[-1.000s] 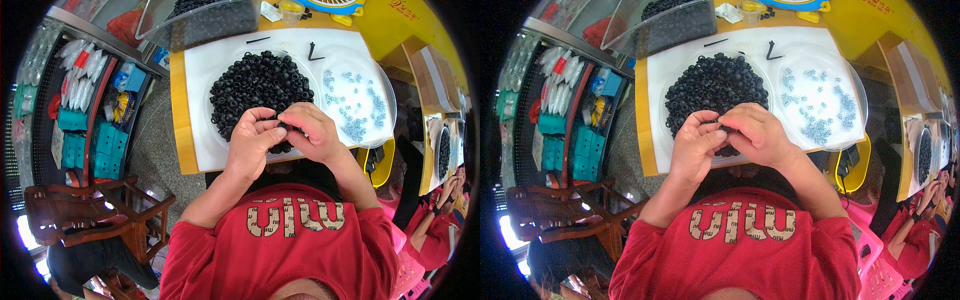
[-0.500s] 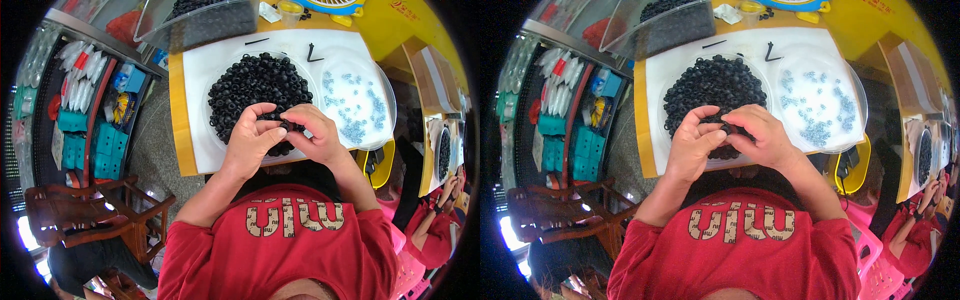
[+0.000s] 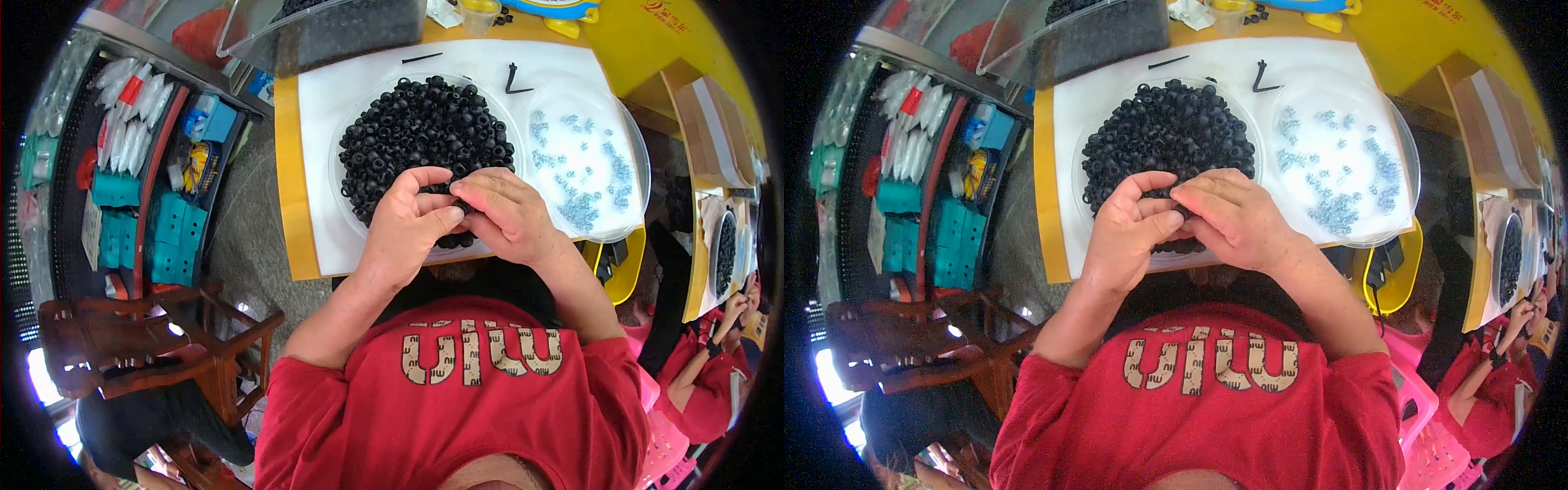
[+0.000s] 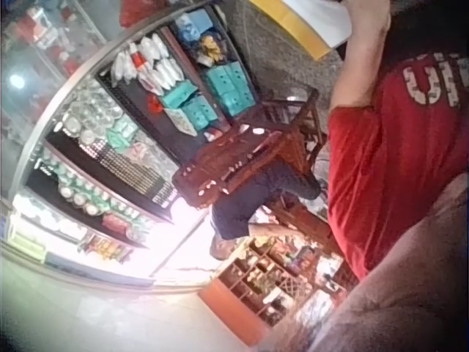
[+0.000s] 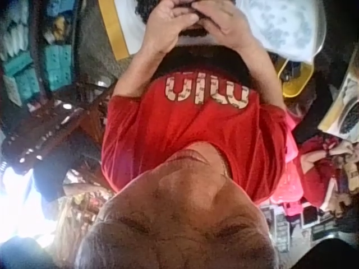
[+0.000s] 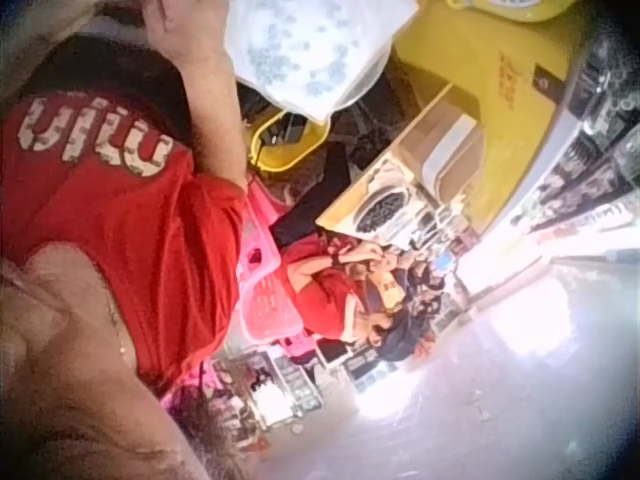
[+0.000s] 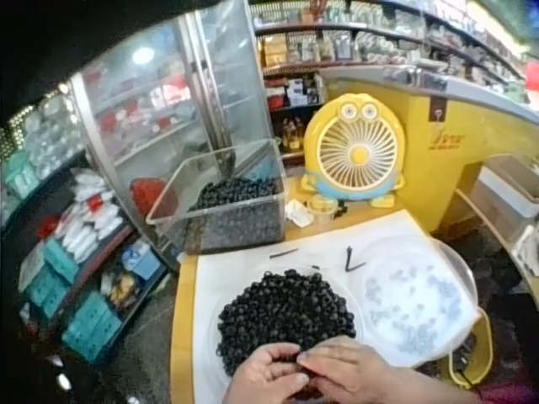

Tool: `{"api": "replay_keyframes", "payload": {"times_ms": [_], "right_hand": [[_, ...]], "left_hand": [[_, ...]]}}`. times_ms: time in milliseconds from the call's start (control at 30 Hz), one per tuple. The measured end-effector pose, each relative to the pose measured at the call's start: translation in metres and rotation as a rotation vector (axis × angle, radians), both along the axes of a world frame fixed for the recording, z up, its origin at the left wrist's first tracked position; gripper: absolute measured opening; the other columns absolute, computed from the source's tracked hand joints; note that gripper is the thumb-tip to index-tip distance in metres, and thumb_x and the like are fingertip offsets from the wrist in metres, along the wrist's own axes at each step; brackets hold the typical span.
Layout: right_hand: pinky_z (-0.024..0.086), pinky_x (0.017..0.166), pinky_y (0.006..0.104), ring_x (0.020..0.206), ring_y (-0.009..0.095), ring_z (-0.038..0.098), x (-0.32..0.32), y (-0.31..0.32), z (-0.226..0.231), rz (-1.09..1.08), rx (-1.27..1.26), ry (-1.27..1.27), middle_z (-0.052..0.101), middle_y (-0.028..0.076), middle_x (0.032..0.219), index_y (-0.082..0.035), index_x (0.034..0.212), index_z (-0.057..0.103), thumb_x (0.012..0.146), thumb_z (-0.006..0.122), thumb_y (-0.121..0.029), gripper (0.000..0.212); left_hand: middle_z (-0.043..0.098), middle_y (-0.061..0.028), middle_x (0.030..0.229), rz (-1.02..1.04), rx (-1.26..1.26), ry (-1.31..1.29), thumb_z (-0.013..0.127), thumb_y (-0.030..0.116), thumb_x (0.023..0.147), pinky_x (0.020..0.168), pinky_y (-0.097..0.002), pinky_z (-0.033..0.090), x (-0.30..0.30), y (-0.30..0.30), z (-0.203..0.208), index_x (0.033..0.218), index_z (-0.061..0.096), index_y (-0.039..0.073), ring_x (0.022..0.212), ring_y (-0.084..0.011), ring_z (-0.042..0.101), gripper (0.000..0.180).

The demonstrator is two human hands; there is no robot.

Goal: The person assembles small black rubber rings with tiny light-blue plastic inserts by hand, fitting the inserts into the rings.

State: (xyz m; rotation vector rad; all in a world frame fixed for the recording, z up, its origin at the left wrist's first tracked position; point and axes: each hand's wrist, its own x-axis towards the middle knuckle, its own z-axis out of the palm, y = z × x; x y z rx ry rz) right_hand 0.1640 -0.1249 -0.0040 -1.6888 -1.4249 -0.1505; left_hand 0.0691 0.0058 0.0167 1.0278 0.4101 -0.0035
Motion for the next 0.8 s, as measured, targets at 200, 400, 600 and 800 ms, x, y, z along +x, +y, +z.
{"api": "replay_keyframes", "payload": {"times_ms": [200,400,600,800], "right_hand": [[0.044,0.072,0.0339,0.08,0.026,0.056,0.0014,-0.0024,0.0023,0.041,-0.057,0.027,0.057,0.01,0.087,-0.002,0.092,0.053,0.06,0.063,-0.005,0.033],[0.044,0.073,0.0347,0.081,0.026,0.056,-0.0009,-0.0032,-0.0009,-0.026,-0.031,0.07,0.057,0.01,0.089,-0.003,0.095,0.053,0.062,0.062,-0.006,0.034],[0.044,0.072,0.0331,0.079,0.024,0.056,-0.0018,-0.006,-0.0048,-0.052,-0.021,0.023,0.057,0.009,0.086,-0.004,0.093,0.054,0.06,0.064,-0.007,0.035],[0.045,0.071,0.032,0.077,0.024,0.055,-0.0023,-0.0044,0.0028,-0.059,-0.029,-0.065,0.057,0.008,0.083,-0.004,0.088,0.055,0.058,0.064,-0.007,0.031]], "left_hand": [[0.055,-0.0133,0.087,0.0,0.04,0.023,0.052,-0.004,0.074,0.07,-0.0259,0.047,0.0012,-0.0013,0.0025,0.11,0.034,-0.002,0.078,-0.0155,0.056,0.04],[0.055,-0.0127,0.087,0.023,0.012,0.002,0.053,-0.004,0.073,0.07,-0.0253,0.046,0.0049,-0.0036,0.0001,0.113,0.032,-0.001,0.076,-0.0145,0.056,0.045],[0.056,-0.0126,0.087,0.0,-0.021,0.017,0.055,-0.003,0.073,0.071,-0.0253,0.046,0.0019,-0.0048,-0.0039,0.113,0.033,-0.001,0.076,-0.0153,0.057,0.046],[0.056,-0.0124,0.086,-0.004,-0.045,0.019,0.055,-0.002,0.074,0.07,-0.0263,0.047,0.0031,-0.0038,-0.002,0.114,0.032,-0.001,0.074,-0.0162,0.057,0.046]]}}
